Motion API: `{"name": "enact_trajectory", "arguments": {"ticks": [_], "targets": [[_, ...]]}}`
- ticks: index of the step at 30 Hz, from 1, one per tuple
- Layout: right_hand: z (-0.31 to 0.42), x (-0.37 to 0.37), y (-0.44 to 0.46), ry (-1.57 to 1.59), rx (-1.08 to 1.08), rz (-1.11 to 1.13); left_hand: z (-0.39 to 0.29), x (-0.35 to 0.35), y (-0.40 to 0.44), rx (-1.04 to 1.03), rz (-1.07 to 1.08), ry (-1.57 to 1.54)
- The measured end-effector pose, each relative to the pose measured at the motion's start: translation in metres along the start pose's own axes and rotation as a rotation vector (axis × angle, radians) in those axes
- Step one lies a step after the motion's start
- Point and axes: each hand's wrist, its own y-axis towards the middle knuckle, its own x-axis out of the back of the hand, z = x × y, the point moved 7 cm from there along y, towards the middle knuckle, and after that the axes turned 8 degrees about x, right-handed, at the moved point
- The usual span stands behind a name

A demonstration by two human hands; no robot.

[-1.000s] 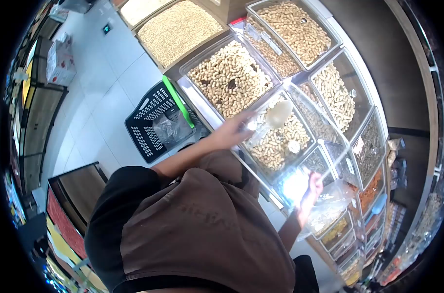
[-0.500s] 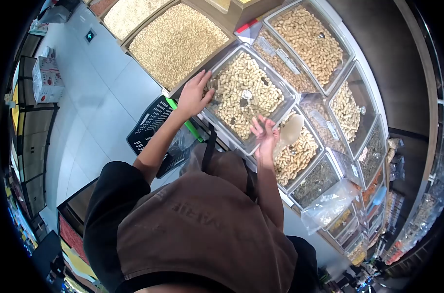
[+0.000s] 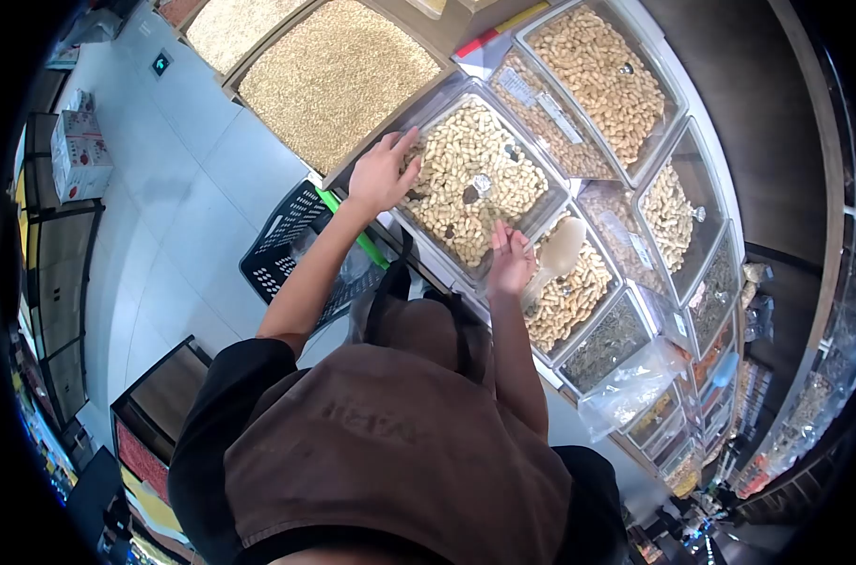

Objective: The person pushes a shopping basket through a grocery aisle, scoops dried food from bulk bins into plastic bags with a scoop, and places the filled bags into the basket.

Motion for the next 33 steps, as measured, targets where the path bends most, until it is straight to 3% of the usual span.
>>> {"name": "enact_trajectory", "arguments": {"ticks": [8,12,14,25,27,29,31,33], "targets": [[-0.001,0.002,-0.004,0.000,0.092,0.148,0.004,0.003,-0.008,0.011,-0.059,-0.102],[-0.003,0.005,-0.005,0.007,0.093,0.116,0.008,0.003,-0.014,0.003,-0.116,-0.110],[0.004,-0.006,0.002,0.021,0.152,0.227,0.006,0.005,-0.013,0.009,-0.122,-0.135],[0.000,-0.026,0.021,-0.061,0.097,0.192,0.007,-0.005,-0.005,0.084,-0.150,0.009],[0.001,-0.020,0.021,-0.292,0.114,0.083,0.004,-0.004,-0.005,0.072,-0.163,0.025],[0.002,-0.017,0.021,-0.348,0.082,0.116,0.005,-0.006,-0.004,0.112,-0.107,0.069],[0.019,-0.017,0.008,-0.765,0.234,0.042,0.007,-0.006,-0.004,0.118,-0.098,0.079],[0.043,-0.035,-0.017,-0.840,0.177,0.157,0.005,-0.006,-0.006,0.056,-0.179,0.050]]}}
